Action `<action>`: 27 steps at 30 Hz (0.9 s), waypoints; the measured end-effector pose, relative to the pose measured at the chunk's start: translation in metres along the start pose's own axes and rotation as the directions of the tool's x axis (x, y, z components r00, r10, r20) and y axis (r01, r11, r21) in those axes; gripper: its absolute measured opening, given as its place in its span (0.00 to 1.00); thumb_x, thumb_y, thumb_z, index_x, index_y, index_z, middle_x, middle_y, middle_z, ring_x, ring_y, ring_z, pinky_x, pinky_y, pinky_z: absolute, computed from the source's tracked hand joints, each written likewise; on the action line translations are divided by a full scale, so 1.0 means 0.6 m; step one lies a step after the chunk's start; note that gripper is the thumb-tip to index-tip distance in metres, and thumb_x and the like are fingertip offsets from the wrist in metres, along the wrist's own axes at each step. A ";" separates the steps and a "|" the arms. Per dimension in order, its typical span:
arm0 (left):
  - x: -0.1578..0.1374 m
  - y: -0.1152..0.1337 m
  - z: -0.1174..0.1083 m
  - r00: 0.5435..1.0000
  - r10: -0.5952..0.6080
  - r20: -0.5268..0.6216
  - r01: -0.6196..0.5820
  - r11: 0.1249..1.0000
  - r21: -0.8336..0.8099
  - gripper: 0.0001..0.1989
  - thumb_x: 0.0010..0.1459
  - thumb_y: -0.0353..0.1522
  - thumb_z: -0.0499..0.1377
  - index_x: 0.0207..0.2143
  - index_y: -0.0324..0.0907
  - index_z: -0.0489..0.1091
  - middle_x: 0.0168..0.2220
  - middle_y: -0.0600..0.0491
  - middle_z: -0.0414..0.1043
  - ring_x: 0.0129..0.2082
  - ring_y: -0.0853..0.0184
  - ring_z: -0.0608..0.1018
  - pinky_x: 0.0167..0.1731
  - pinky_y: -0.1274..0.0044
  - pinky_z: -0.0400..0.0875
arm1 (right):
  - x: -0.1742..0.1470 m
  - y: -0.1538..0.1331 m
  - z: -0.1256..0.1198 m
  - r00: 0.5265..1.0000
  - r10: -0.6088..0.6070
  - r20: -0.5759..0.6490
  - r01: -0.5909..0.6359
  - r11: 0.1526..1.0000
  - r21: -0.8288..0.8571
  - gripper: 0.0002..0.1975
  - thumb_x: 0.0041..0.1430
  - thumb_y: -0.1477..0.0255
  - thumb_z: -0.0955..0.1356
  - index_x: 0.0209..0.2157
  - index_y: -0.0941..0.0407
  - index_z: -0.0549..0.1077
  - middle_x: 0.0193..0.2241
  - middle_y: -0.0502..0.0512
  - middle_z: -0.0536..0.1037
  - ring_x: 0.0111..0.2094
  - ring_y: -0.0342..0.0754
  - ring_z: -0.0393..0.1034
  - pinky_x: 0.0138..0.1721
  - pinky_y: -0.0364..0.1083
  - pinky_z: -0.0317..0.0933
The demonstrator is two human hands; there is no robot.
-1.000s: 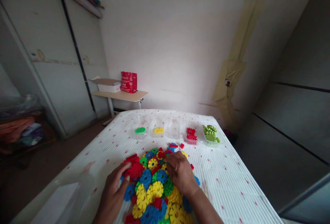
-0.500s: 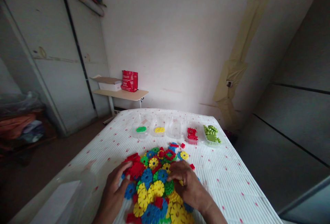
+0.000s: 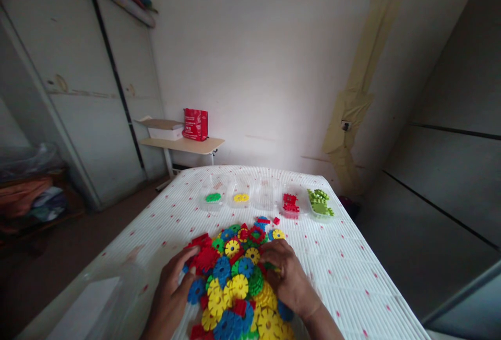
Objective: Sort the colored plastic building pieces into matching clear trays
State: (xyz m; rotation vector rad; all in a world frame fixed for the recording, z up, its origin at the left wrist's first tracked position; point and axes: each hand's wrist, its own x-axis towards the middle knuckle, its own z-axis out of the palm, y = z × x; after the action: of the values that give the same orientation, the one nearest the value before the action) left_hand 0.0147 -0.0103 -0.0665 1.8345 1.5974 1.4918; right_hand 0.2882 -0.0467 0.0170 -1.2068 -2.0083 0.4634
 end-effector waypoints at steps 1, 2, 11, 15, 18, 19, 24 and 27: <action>0.000 0.000 0.000 1.000 0.002 -0.002 -0.002 1.000 -0.001 0.17 0.54 0.38 0.50 0.44 0.42 0.69 0.46 0.46 0.70 0.47 0.59 0.70 0.49 0.62 0.65 | 0.001 0.000 -0.001 1.000 0.000 -0.009 0.000 1.000 0.009 0.12 0.50 0.80 0.64 0.34 0.53 0.74 0.41 0.57 0.74 0.45 0.50 0.66 0.45 0.51 0.61; 0.000 -0.001 0.000 1.000 0.004 -0.005 -0.004 1.000 -0.003 0.17 0.54 0.38 0.50 0.44 0.42 0.69 0.46 0.46 0.70 0.48 0.59 0.70 0.49 0.62 0.65 | 0.002 -0.001 -0.002 1.000 -0.004 -0.013 0.004 1.000 0.014 0.11 0.50 0.80 0.65 0.34 0.53 0.74 0.41 0.56 0.74 0.44 0.50 0.66 0.45 0.51 0.61; 0.000 -0.001 0.000 1.000 0.012 -0.026 -0.012 1.000 -0.004 0.17 0.54 0.37 0.51 0.44 0.43 0.69 0.46 0.47 0.71 0.47 0.60 0.71 0.48 0.63 0.66 | -0.001 0.012 0.003 0.998 -0.021 -0.067 0.018 0.999 -0.036 0.13 0.49 0.82 0.62 0.33 0.53 0.73 0.37 0.56 0.75 0.42 0.50 0.66 0.44 0.52 0.61; -0.001 -0.003 0.001 0.999 0.013 -0.034 -0.013 1.000 0.002 0.17 0.54 0.37 0.51 0.44 0.44 0.69 0.46 0.48 0.71 0.47 0.60 0.71 0.49 0.63 0.65 | -0.004 0.028 0.001 0.988 0.010 -0.155 -0.020 0.998 -0.065 0.13 0.49 0.82 0.61 0.32 0.54 0.72 0.33 0.56 0.75 0.39 0.51 0.67 0.41 0.52 0.63; -0.001 -0.004 0.002 1.000 0.007 -0.028 -0.008 1.000 -0.009 0.17 0.54 0.38 0.51 0.44 0.43 0.69 0.46 0.47 0.71 0.47 0.59 0.71 0.49 0.62 0.65 | -0.006 0.032 0.000 0.982 -0.001 -0.187 -0.011 0.998 -0.064 0.12 0.50 0.81 0.61 0.31 0.54 0.72 0.32 0.56 0.75 0.39 0.51 0.67 0.40 0.51 0.63; -0.001 -0.004 0.002 1.000 0.001 -0.026 -0.002 1.000 -0.011 0.17 0.54 0.38 0.51 0.44 0.43 0.69 0.46 0.47 0.71 0.47 0.59 0.71 0.49 0.62 0.65 | -0.006 0.032 0.000 0.981 -0.006 -0.192 -0.007 0.998 -0.064 0.11 0.50 0.81 0.61 0.32 0.54 0.72 0.32 0.56 0.75 0.39 0.51 0.67 0.40 0.51 0.63; 0.000 -0.001 0.000 1.000 -0.008 -0.013 0.008 1.000 -0.004 0.17 0.54 0.38 0.51 0.44 0.43 0.69 0.46 0.47 0.71 0.48 0.59 0.70 0.49 0.63 0.65 | -0.006 0.032 0.001 0.978 -0.019 -0.210 0.004 0.997 -0.072 0.09 0.52 0.79 0.62 0.32 0.54 0.72 0.32 0.56 0.75 0.38 0.51 0.67 0.39 0.51 0.63; 0.000 -0.001 -0.001 1.000 0.003 -0.016 -0.003 1.000 -0.007 0.18 0.54 0.38 0.51 0.44 0.42 0.70 0.46 0.46 0.71 0.47 0.59 0.71 0.49 0.62 0.65 | -0.005 0.033 0.000 0.974 -0.018 -0.225 -0.004 0.996 -0.093 0.08 0.53 0.78 0.62 0.31 0.55 0.72 0.31 0.57 0.75 0.38 0.51 0.67 0.39 0.51 0.64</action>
State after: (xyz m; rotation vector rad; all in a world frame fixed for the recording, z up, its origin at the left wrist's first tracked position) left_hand 0.0139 -0.0105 -0.0664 1.8259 1.5951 1.5150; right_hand 0.3009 -0.0396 0.0030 -1.2491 -1.8551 0.2191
